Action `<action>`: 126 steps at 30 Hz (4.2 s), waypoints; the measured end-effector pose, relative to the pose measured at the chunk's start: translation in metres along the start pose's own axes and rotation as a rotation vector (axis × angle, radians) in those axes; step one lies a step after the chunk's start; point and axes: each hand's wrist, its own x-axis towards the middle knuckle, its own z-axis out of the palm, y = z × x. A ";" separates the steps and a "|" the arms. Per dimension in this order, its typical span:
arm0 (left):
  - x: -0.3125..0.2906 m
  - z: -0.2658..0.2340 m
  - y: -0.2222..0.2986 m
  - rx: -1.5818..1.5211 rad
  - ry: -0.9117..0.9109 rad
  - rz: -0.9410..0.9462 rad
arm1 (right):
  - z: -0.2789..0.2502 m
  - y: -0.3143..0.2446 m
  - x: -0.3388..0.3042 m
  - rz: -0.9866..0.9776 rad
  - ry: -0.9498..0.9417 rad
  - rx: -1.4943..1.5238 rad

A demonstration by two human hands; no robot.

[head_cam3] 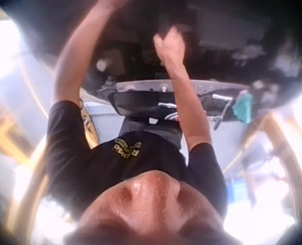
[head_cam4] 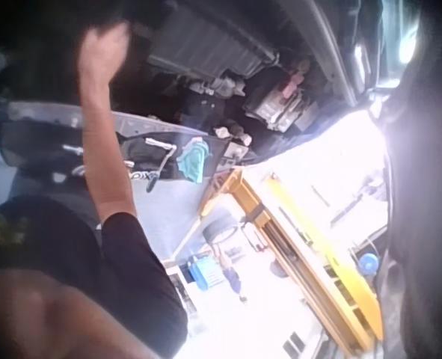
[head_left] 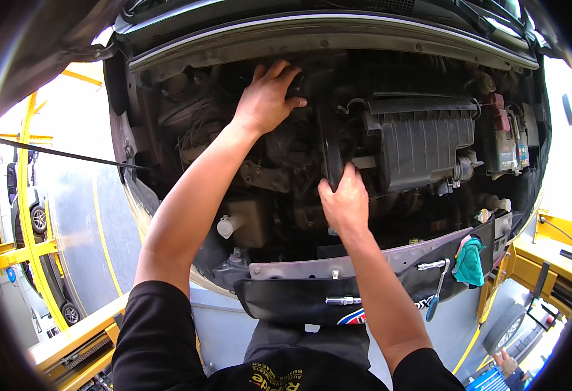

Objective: The person removes a black plastic air intake duct from the engine bay by hand, then uses a socket wrench to loosen and remove a spark plug. The removed spark plug is held and briefly inspected with a green cloth.

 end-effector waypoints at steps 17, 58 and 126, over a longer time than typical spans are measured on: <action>-0.011 -0.011 -0.009 0.056 0.020 -0.005 | 0.016 -0.001 0.004 -0.069 -0.045 0.053; -0.024 -0.019 -0.022 0.083 -0.005 0.033 | 0.029 0.005 -0.004 -0.097 -0.001 0.210; -0.046 -0.045 -0.005 0.033 -0.050 -0.173 | 0.017 0.009 0.005 -0.150 -0.235 0.197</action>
